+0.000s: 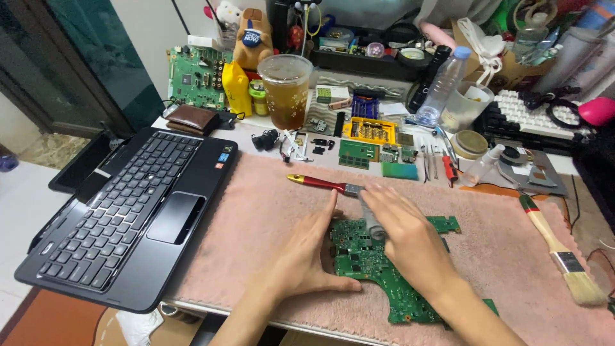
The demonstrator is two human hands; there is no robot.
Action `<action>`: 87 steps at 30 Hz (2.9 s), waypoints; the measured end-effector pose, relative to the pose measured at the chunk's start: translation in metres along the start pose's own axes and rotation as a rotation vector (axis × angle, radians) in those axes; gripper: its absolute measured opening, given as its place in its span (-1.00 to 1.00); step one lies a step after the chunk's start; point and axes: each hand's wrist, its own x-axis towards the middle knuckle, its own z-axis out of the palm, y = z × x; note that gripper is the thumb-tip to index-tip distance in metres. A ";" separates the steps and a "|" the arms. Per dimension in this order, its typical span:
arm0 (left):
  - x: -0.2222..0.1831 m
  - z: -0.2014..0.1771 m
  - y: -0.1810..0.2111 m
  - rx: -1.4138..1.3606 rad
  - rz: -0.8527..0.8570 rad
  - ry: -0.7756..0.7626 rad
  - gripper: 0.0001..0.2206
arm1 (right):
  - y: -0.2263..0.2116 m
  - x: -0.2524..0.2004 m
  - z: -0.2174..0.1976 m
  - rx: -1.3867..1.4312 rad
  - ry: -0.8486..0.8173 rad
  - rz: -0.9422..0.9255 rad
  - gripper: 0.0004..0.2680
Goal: Scrubbing the surface of a laptop motherboard with an abrasive pad to clean or prepare it.
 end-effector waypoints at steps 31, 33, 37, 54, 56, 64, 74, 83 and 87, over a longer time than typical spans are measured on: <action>0.005 0.004 -0.005 0.084 -0.136 -0.053 0.54 | -0.001 -0.011 0.010 0.059 -0.226 -0.053 -0.48; 0.002 0.013 -0.020 0.018 0.063 0.040 0.47 | 0.008 -0.031 0.026 0.086 -0.347 -0.118 -0.28; 0.002 0.008 -0.016 0.028 0.016 -0.006 0.48 | -0.022 -0.065 -0.004 0.043 -0.452 -0.120 -0.12; 0.006 -0.001 0.009 0.056 -0.004 -0.036 0.47 | 0.011 -0.070 -0.060 1.208 0.096 0.973 -0.74; 0.008 0.009 0.024 -0.029 -0.037 0.011 0.27 | -0.001 -0.062 -0.059 1.238 0.106 1.027 -0.73; 0.023 0.041 0.076 -0.654 -0.405 0.202 -0.76 | -0.043 -0.048 -0.031 1.272 0.208 1.109 -0.74; 0.006 0.051 0.050 -0.212 0.089 0.188 -0.80 | -0.019 -0.084 -0.037 1.790 -0.090 1.002 -0.20; 0.016 0.025 0.041 0.057 0.487 0.096 -0.55 | 0.019 -0.064 -0.037 1.546 -0.497 1.082 -0.59; 0.015 0.005 0.018 0.055 0.102 0.113 -0.24 | 0.040 -0.023 -0.048 1.067 -0.434 1.127 -0.53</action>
